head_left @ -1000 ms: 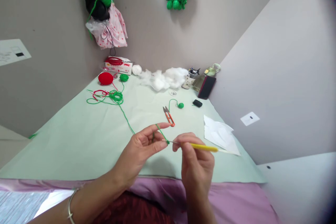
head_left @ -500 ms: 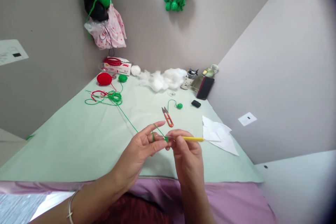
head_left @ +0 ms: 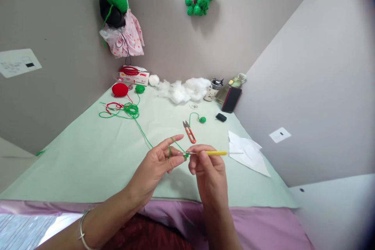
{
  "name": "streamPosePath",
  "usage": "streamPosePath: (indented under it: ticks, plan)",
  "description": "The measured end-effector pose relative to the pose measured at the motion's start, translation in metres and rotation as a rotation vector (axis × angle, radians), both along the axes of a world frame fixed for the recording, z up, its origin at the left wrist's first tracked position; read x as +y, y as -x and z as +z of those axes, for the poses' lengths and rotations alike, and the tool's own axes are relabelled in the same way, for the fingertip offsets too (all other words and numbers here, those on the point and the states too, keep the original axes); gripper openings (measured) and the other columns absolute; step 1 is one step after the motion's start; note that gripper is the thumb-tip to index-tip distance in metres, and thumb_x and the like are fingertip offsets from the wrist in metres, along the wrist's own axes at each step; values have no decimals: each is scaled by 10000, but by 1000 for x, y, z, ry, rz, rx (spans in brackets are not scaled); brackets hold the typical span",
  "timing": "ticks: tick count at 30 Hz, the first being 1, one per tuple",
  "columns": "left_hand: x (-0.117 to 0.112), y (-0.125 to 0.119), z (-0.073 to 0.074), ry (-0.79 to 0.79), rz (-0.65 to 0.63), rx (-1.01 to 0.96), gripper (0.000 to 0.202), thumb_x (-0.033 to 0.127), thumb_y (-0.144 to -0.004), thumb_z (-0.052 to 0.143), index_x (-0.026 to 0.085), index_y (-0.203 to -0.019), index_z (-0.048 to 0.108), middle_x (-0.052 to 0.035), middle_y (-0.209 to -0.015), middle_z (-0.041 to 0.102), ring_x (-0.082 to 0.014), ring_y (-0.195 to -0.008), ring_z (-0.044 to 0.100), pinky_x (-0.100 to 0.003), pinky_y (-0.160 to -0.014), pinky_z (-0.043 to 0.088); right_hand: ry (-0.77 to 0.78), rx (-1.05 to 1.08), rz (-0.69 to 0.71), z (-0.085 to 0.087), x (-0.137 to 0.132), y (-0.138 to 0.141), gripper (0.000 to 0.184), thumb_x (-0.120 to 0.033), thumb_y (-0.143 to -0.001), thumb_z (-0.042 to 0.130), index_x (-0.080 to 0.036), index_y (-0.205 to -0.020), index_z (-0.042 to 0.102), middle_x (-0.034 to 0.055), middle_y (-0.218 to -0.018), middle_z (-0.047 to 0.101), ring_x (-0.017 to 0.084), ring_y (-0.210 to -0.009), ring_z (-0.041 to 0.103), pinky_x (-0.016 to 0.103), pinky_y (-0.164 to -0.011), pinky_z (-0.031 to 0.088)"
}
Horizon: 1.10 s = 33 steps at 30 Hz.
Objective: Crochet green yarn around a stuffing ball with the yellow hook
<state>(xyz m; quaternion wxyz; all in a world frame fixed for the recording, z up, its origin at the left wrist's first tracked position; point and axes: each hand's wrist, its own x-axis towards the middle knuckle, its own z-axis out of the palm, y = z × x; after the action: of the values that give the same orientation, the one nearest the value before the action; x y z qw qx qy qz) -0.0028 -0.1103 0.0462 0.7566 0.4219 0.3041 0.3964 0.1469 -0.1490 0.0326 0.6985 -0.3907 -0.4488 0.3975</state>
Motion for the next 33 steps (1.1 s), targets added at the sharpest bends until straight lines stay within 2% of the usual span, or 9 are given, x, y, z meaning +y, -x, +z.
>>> streamPosePath:
  ticks: [2, 5, 10, 14, 16, 19, 23, 30, 33]
  plan:
    - [1, 2, 2, -11, -19, -4, 565, 336, -844, 804, 229, -1368, 622, 47, -805, 599, -90, -686, 423, -256, -667, 331, 5, 56, 50, 4, 1, -3, 178, -316, -987, 616, -213, -902, 734, 19, -882, 714, 47, -496, 528, 203, -476, 424]
    - [2, 6, 4, -49, -23, 9, 480, 351, -864, 782, 243, -1316, 661, 46, -807, 596, -90, -677, 412, -257, -660, 329, -34, -64, 53, 10, -4, -6, 224, -291, -1037, 521, -217, -921, 697, 10, -874, 717, 55, -485, 581, 213, -493, 476]
    - [1, 9, 0, -177, 40, 71, 485, 346, -864, 789, 251, -1322, 658, 38, -816, 615, -114, -787, 523, -268, -792, 392, -267, -713, -205, 6, -20, -8, 246, -124, -1018, 494, -248, -1090, 694, 32, -928, 736, 142, -798, 720, 286, -730, 584]
    - [-2, 6, -3, -80, 1, 3, 587, 339, -844, 812, 244, -1387, 612, 33, -816, 619, -115, -779, 538, -276, -800, 410, -516, -1168, -389, -9, -20, -5, 393, -44, -937, 603, -251, -1257, 695, 91, -1094, 702, 181, -944, 703, 292, -751, 587]
    - [-3, 5, -3, 56, -88, -87, 605, 341, -825, 827, 224, -1381, 621, 18, -835, 624, -113, -782, 539, -274, -801, 421, -522, -1120, -448, -11, -19, -3, 410, -40, -932, 610, -272, -1255, 709, 81, -1072, 681, 182, -931, 691, 300, -742, 585]
    - [-1, 3, -1, 217, -178, -187, 594, 334, -773, 866, 175, -1313, 676, -14, -890, 639, -111, -790, 545, -296, -852, 449, -383, -801, -380, -5, -19, -1, 314, -73, -961, 575, -275, -1143, 732, 50, -975, 680, 174, -866, 673, 312, -711, 565]
    - [-1, 3, 2, 170, -106, -165, 524, 306, -785, 852, 206, -1279, 709, 8, -856, 616, -99, -759, 515, -291, -867, 440, -235, -406, -220, 8, -18, -1, 239, -160, -1017, 515, -264, -1008, 730, 9, -812, 666, 146, -697, 616, 309, -646, 517]
    - [-8, 1, 2, -34, -40, -67, 438, 315, -818, 824, 260, -1243, 734, 5, -867, 644, -128, -811, 528, -253, -729, 381, -224, -555, -241, 6, -17, 4, 252, -111, -980, 573, -279, -1046, 749, 28, -937, 749, 179, -864, 692, 316, -717, 571]
    - [-8, -2, 1, -10, 8, -65, 462, 333, -802, 842, 254, -1246, 738, 23, -809, 614, -108, -730, 472, -249, -709, 377, -344, -809, -355, -4, -20, 6, 366, -61, -943, 611, -298, -1189, 741, 57, -1056, 733, 197, -926, 698, 337, -756, 582]
